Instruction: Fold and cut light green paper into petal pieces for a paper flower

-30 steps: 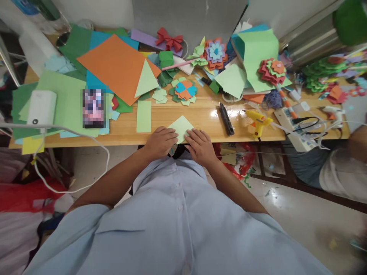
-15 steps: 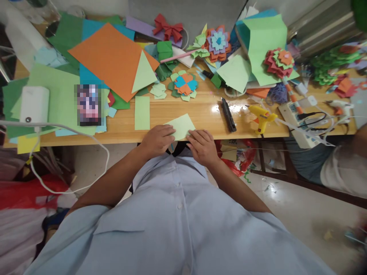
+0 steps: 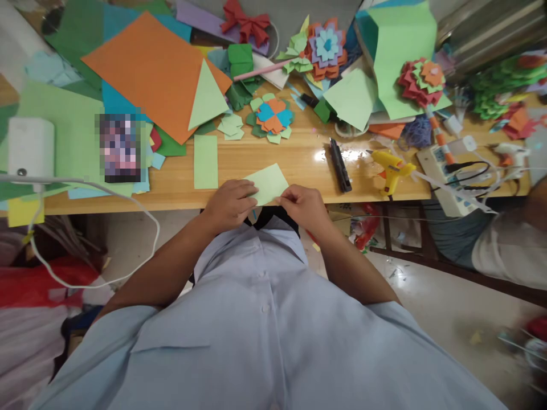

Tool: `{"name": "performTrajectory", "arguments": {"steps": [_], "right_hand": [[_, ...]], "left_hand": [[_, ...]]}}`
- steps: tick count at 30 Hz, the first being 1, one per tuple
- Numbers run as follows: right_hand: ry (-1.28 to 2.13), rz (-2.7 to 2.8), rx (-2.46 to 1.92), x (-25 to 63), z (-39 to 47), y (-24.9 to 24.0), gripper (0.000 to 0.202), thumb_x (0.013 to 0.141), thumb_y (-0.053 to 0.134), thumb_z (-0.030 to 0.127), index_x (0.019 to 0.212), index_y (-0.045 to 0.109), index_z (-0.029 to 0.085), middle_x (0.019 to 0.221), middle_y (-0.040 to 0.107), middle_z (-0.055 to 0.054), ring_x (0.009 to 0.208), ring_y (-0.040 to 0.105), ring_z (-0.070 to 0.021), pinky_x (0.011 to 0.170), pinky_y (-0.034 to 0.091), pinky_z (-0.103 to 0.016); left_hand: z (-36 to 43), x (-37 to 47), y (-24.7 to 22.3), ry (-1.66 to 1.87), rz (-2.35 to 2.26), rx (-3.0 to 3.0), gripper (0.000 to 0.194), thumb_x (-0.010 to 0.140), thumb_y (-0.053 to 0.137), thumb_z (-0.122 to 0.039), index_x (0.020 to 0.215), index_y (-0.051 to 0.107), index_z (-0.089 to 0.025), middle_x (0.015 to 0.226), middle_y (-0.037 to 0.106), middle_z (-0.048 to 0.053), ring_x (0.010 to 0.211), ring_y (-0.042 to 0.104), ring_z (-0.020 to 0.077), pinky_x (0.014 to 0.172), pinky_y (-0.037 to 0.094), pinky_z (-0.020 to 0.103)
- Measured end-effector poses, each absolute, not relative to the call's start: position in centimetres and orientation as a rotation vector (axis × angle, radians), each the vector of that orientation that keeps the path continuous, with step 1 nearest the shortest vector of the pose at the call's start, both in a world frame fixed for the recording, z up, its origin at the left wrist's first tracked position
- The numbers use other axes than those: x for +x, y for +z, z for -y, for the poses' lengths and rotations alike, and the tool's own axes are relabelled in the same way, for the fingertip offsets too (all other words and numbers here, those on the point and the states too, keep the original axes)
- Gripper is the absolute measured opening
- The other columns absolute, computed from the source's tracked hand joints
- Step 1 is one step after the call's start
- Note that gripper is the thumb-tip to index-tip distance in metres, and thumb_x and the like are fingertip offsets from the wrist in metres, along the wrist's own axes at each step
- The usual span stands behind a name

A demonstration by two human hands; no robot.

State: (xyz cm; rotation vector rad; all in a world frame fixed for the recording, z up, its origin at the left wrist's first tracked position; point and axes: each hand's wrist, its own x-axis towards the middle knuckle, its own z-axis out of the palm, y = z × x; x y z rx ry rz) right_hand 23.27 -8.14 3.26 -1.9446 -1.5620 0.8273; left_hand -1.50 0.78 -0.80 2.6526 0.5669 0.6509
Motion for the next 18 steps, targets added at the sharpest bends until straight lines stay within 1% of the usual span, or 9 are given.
{"name": "performTrajectory", "arguments": {"steps": [3, 6, 12, 18], "right_hand": [[0.963, 1.580, -2.010, 23.3, 6.9, 3.7, 0.022, 0.086, 0.073, 0.039, 0.072, 0.072, 0.022, 0.066, 0.070, -0.001, 0.067, 0.063, -0.0172, 0.063, 0.044, -0.027], [1.012, 1.593, -2.040, 23.4, 6.2, 3.9, 0.021, 0.084, 0.074, 0.036, 0.069, 0.071, 0.022, 0.066, 0.069, -0.001, 0.068, 0.063, -0.0177, 0.062, 0.043, -0.028], [1.058, 1.583, -2.063, 23.4, 6.0, 4.3, 0.021, 0.084, 0.072, 0.036, 0.070, 0.070, 0.021, 0.068, 0.070, -0.002, 0.067, 0.063, -0.0174, 0.061, 0.043, -0.028], [1.039, 1.601, -2.069, 23.4, 6.1, 4.3, 0.023, 0.085, 0.073, 0.037, 0.070, 0.069, 0.021, 0.067, 0.069, -0.001, 0.067, 0.063, -0.0169, 0.061, 0.041, -0.027]], "left_hand": [[-0.7, -1.5, -0.9, 0.670, -0.566, 2.690, 0.017, 0.103, 0.062, -0.031, 0.098, 0.077, -0.025, 0.127, 0.078, 0.008, 0.126, 0.069, 0.0282, 0.102, 0.056, 0.051], [-0.7, -1.5, -1.0, 0.665, -0.582, 2.686, 0.018, 0.103, 0.062, -0.032, 0.098, 0.077, -0.025, 0.127, 0.078, 0.008, 0.126, 0.069, 0.0275, 0.103, 0.055, 0.050], [-0.8, -1.5, -1.1, 0.679, -0.576, 2.669, 0.018, 0.103, 0.062, -0.031, 0.097, 0.077, -0.025, 0.126, 0.078, 0.007, 0.126, 0.069, 0.0272, 0.103, 0.055, 0.049], [-0.7, -1.4, -0.7, 0.581, -0.635, 2.597, 0.022, 0.104, 0.059, -0.034, 0.097, 0.079, -0.027, 0.127, 0.078, 0.008, 0.127, 0.069, 0.0272, 0.105, 0.055, 0.051]]}}
